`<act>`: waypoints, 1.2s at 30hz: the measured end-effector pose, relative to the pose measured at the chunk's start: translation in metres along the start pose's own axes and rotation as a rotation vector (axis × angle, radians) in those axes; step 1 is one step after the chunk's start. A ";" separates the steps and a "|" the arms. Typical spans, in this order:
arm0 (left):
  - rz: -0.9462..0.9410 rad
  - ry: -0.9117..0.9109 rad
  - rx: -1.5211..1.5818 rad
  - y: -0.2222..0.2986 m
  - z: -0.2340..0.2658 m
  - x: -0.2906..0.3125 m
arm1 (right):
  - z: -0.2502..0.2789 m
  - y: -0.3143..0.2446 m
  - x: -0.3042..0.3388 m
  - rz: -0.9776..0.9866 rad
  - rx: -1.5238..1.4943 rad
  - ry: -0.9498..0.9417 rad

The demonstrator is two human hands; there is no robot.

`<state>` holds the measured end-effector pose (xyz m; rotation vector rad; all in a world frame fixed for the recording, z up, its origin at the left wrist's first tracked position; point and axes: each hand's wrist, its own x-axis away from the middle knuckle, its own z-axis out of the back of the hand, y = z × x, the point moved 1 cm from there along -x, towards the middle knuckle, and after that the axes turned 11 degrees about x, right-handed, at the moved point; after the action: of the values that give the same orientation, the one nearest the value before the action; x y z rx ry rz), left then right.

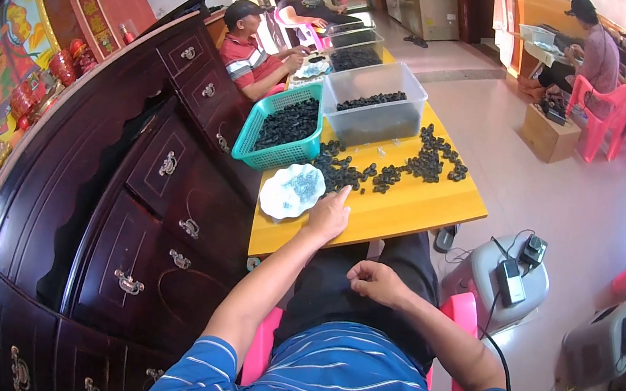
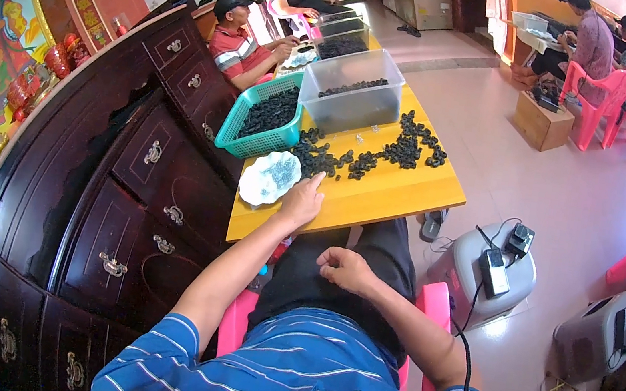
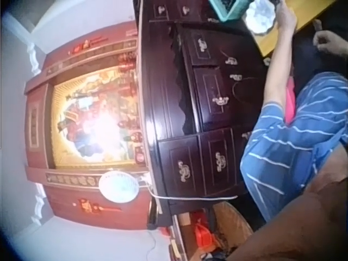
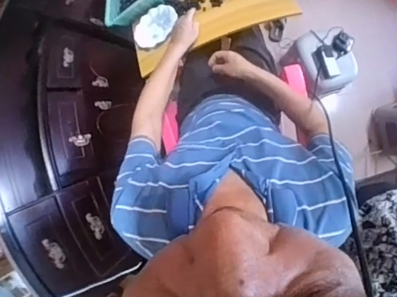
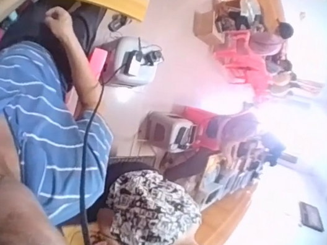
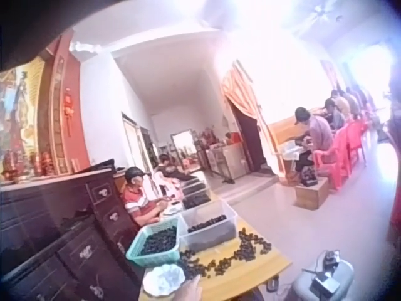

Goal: The person sorts black plastic components between a bin, a basket, and the table, then picks up a component and a small metal spring from a white plate. They insert the spring into the plastic component and place the assembled unit back onto the table.

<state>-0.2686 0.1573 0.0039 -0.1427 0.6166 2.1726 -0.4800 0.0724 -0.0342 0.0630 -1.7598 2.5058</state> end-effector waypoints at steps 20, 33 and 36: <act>0.027 0.119 0.192 0.001 -0.011 -0.013 | 0.003 -0.005 0.003 0.031 0.004 -0.040; 0.040 0.176 0.182 -0.006 -0.015 -0.020 | 0.002 -0.009 0.003 0.016 0.042 -0.034; 0.042 0.154 0.191 -0.005 -0.013 -0.023 | 0.002 -0.006 0.001 0.025 0.047 -0.027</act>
<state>-0.2516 0.1379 -0.0026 -0.1979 0.9180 2.1425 -0.4809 0.0730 -0.0278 0.0783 -1.7215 2.5758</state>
